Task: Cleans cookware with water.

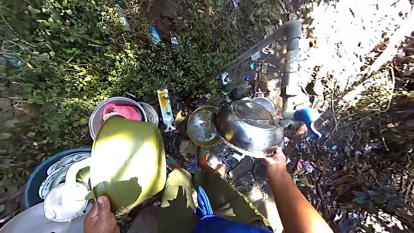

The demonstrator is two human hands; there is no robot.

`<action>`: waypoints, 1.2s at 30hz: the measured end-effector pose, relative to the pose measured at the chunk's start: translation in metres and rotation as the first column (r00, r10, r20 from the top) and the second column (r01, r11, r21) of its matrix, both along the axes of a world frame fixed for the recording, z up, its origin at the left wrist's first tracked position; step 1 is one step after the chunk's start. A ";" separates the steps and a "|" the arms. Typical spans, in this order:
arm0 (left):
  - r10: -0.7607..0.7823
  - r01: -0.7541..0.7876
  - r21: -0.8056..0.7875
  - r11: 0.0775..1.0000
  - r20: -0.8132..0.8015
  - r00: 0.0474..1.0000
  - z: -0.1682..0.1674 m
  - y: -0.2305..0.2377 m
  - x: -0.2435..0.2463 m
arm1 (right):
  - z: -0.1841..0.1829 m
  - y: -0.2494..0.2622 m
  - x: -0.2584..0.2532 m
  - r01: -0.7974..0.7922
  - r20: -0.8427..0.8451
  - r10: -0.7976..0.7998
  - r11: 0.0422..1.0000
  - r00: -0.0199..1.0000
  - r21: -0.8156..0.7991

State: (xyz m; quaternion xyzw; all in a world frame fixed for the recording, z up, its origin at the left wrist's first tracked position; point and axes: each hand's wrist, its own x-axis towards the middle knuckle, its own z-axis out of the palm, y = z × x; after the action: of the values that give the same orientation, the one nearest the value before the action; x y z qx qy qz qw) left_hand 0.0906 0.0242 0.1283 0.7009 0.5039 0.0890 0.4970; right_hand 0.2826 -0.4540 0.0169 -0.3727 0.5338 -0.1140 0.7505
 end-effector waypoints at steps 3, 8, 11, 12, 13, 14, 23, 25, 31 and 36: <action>-0.055 0.056 -0.026 0.998 0.045 0.997 0.002 0.018 -0.002 | 0.001 -0.004 -0.026 -0.022 0.033 0.022 1.000 0.999 -0.005; -0.119 0.119 -0.012 0.993 0.039 0.992 0.015 0.050 -0.008 | 0.010 0.018 -0.046 -0.175 0.044 0.176 0.984 0.983 -0.037; -0.125 0.125 0.008 0.992 0.016 0.992 0.022 0.066 -0.012 | 0.014 0.035 -0.039 -0.254 0.081 0.250 0.966 0.965 0.040; -0.133 0.132 0.016 0.991 0.007 0.991 0.023 0.071 -0.014 | 0.015 0.039 -0.032 -0.300 0.060 0.296 0.951 0.953 0.068; -0.148 0.148 0.023 0.989 -0.003 0.989 0.023 0.075 -0.016 | 0.018 0.043 -0.023 -0.368 0.024 0.368 0.926 0.930 0.082; -0.156 0.156 0.025 0.987 -0.009 0.988 0.024 0.078 -0.018 | 0.020 0.047 -0.013 -0.470 -0.002 0.472 0.879 0.882 0.084; -0.151 0.153 -0.029 0.988 0.068 0.986 0.010 0.078 -0.031 | -0.014 0.144 0.104 -0.872 -0.521 0.717 -0.474 -0.464 0.124; -0.167 0.171 -0.043 0.984 0.092 0.982 0.008 0.077 -0.034 | -0.032 0.169 0.089 -0.670 -0.609 0.494 -0.737 -0.621 0.086; -0.166 0.174 -0.073 0.982 0.104 0.981 0.008 0.081 -0.031 | -0.017 0.146 -0.023 -0.481 -0.684 0.282 -0.869 -0.673 0.114; -0.144 0.148 -0.060 0.987 0.071 0.987 0.011 0.083 -0.019 | -0.002 0.069 -0.075 -0.429 -0.748 0.125 -0.874 -0.652 0.227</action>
State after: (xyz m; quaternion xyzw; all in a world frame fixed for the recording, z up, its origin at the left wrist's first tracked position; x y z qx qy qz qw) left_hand 0.0714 0.1071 0.1397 0.7162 0.4369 0.0592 0.5410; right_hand 0.2078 -0.3853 0.0146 -0.8445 -0.1443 0.5148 -0.0304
